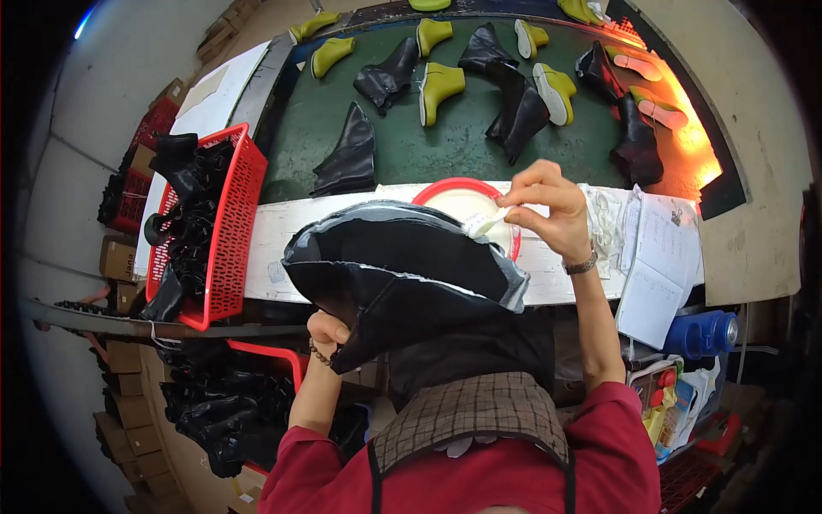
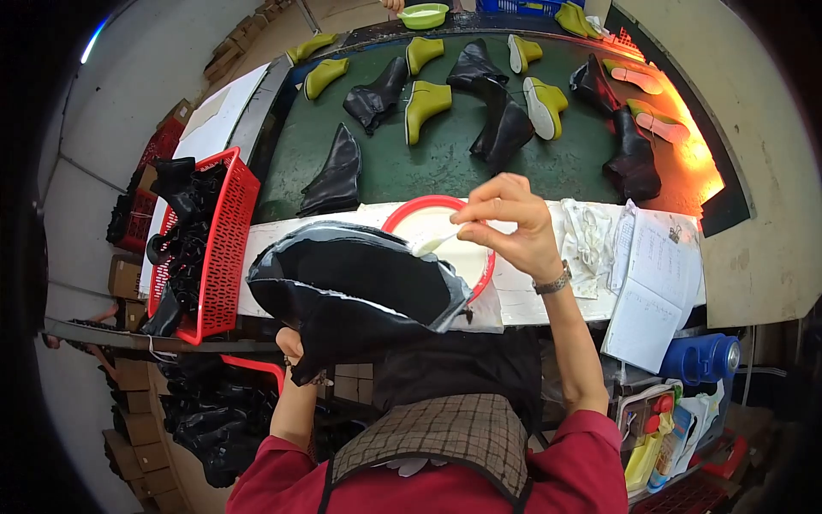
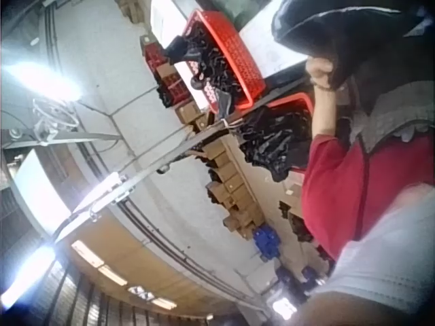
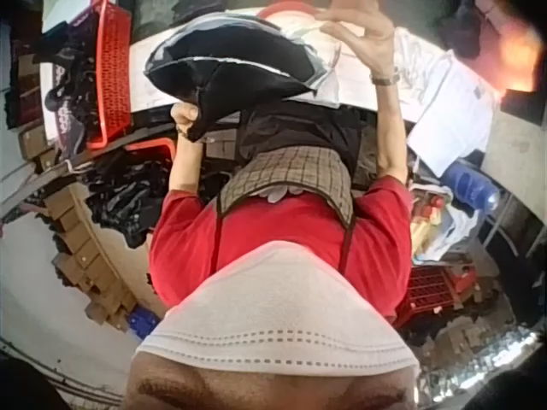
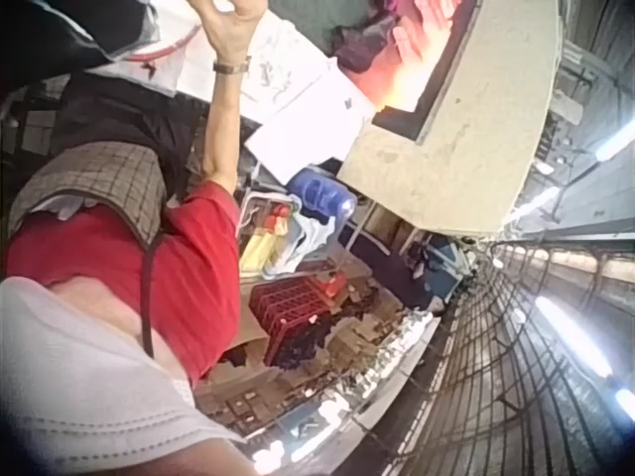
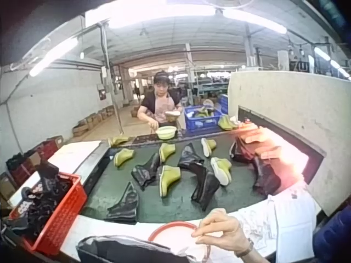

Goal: Apply adhesive to the perimeter and inner edges of a shoe upper using a brush.

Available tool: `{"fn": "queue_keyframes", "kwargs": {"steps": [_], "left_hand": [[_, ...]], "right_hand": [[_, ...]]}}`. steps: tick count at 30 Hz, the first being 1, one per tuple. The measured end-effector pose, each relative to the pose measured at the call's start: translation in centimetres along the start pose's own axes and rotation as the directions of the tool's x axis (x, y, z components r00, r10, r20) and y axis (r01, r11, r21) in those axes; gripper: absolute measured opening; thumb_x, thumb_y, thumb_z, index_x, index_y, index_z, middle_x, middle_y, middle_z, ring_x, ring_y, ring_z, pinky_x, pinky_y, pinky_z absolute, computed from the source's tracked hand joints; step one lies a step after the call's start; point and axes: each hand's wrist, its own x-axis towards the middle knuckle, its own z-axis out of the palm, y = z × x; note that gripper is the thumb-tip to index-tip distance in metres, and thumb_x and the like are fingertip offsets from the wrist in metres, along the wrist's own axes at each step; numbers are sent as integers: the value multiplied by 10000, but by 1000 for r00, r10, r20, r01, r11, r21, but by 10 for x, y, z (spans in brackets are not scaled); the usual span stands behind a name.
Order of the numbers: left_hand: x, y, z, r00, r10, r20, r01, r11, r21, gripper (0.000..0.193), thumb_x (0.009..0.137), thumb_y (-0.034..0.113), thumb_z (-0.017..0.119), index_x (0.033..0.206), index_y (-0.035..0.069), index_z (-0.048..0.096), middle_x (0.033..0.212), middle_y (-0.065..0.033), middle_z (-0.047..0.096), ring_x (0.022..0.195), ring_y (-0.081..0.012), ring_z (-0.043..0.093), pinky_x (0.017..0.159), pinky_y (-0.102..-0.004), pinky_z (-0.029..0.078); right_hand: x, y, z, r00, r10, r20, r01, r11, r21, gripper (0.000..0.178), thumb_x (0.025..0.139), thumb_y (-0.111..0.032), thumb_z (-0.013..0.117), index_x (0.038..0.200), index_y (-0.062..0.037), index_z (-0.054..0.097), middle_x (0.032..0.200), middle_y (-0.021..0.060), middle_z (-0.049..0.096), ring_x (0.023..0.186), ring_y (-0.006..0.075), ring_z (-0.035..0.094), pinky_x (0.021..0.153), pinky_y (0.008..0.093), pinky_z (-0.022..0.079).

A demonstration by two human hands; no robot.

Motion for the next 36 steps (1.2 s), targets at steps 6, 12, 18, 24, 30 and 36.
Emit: {"fn": "queue_keyframes", "kwargs": {"steps": [6, 12, 18, 24, 30, 36], "left_hand": [[3, 13, 13, 1000, 28, 1, -28, 999, 37, 798, 620, -94, 636, 1403, -164, 501, 1339, -334, 625, 1153, -437, 684, 1046, -481, 542], [0, 17, 17, 1000, 31, 0, -31, 999, -11, 731, 647, -92, 601, 1371, -172, 529, 1267, -326, 665, 1047, -402, 731, 983, -462, 591], [-7, 21, 24, 947, 115, -301, -67, 984, 165, 681, 637, -24, 635, 1289, -198, 544, 1059, -332, 711, 766, -371, 744, 621, -377, 641], [-23, 19, 29, 894, 187, -407, -48, 943, 329, 664, 619, 15, 659, 1261, -147, 609, 1080, -237, 747, 885, -325, 745, 898, -384, 599], [-22, 15, 10, 984, -14, -180, 37, 992, 125, 788, 613, -73, 651, 1387, -153, 529, 1320, -288, 657, 1168, -400, 688, 1064, -467, 548], [-13, -1, 25, 986, -62, -155, 76, 993, 88, 837, 586, -47, 675, 1402, -150, 518, 1352, -284, 640, 1216, -408, 659, 1103, -474, 511]], "right_hand": [[-29, 7, 6, 991, 133, -21, -133, 991, -19, 185, 758, -114, 878, 936, -121, 826, 918, -8, 725, 883, 157, 635, 925, 333, 408], [-48, 21, 3, 968, 249, -21, -248, 968, 22, 146, 828, -78, 826, 973, -70, 819, 927, 22, 721, 860, 132, 639, 854, 301, 439], [-56, 23, -7, 869, 470, -153, -476, 879, -5, 152, 956, -101, 742, 1045, 13, 787, 933, 48, 682, 814, 98, 593, 672, 239, 432], [-69, 11, -9, 930, 369, 10, -292, 752, -590, 112, 845, -125, 819, 937, -62, 809, 836, 52, 690, 717, 182, 650, 635, 302, 497], [-46, -14, -19, 934, 324, -151, -347, 924, -163, 148, 800, -70, 832, 946, -84, 813, 864, 38, 695, 779, 211, 660, 671, 309, 499], [12, -40, 2, 999, 12, 30, -9, 995, -104, 228, 744, -32, 863, 963, -76, 818, 930, 25, 688, 875, 167, 620, 836, 319, 446]]}}
